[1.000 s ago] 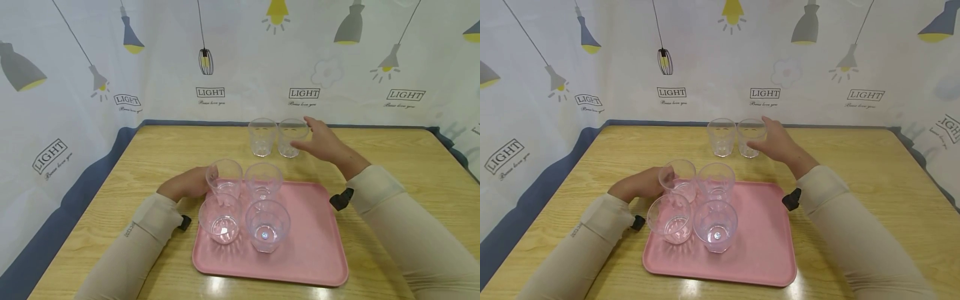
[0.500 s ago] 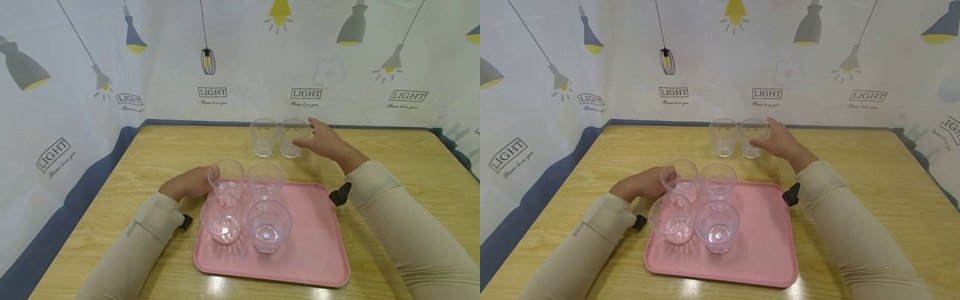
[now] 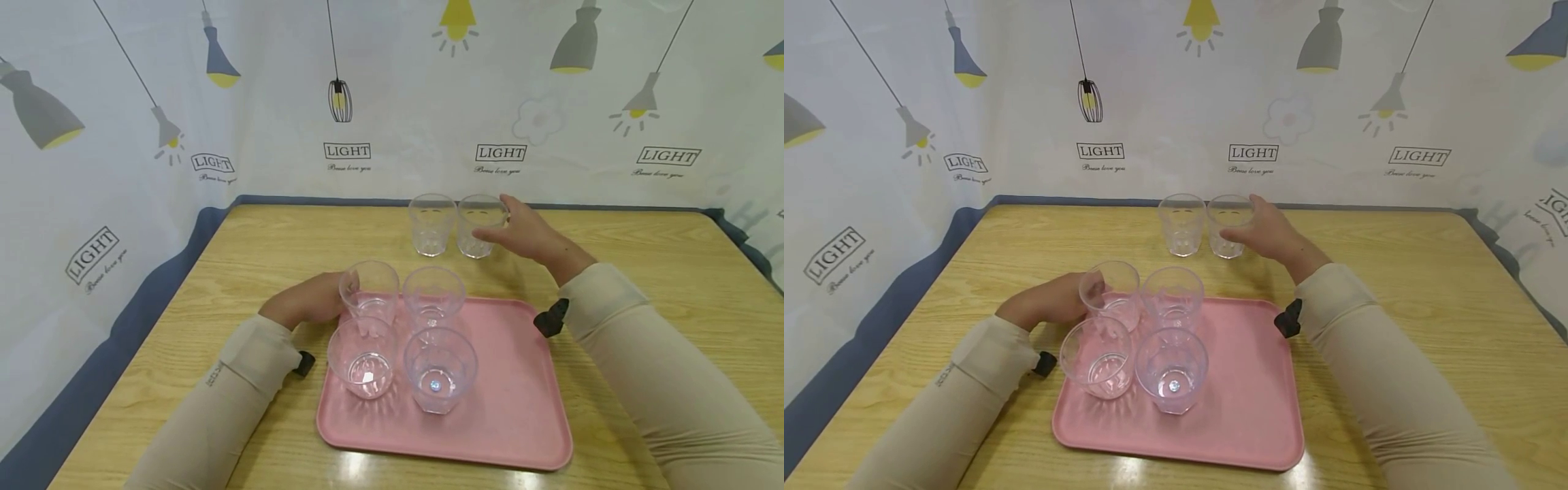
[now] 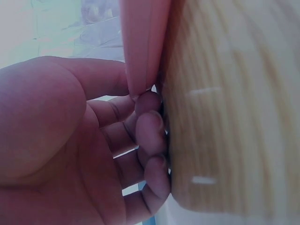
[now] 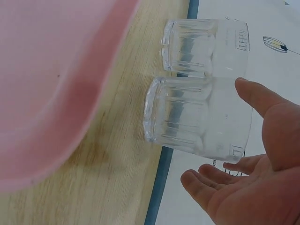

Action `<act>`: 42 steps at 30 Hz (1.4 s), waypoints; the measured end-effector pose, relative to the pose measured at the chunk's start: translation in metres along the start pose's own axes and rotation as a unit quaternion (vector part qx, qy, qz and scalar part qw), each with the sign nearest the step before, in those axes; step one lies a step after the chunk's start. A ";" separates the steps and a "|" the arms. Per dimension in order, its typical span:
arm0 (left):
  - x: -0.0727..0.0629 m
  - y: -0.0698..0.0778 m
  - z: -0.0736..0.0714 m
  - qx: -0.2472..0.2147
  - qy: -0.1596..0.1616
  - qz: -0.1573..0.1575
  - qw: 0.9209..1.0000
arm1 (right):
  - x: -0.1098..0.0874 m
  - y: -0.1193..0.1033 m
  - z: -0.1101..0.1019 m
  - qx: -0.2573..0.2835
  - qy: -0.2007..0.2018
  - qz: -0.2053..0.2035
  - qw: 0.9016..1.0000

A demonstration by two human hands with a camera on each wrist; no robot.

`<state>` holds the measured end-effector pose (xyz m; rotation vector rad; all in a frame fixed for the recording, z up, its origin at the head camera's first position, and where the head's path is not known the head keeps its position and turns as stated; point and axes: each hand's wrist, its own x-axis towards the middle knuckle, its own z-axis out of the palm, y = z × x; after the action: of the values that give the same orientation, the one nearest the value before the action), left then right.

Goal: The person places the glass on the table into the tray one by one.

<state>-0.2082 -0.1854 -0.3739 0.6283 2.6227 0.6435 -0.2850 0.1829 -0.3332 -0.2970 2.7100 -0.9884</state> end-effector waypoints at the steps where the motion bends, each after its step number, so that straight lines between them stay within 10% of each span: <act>1: 0.000 0.000 0.000 0.000 0.000 -0.001 1.000 | 0.000 0.000 0.000 0.001 -0.001 0.001 1.000; 42: -0.002 0.004 -0.005 -0.012 -0.009 -0.001 1.000 | 0.003 -0.002 0.008 0.061 0.008 0.019 0.998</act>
<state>-0.2069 -0.1846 -0.3672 0.6214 2.5943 0.6643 -0.2849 0.1757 -0.3378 -0.2136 2.6453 -1.1442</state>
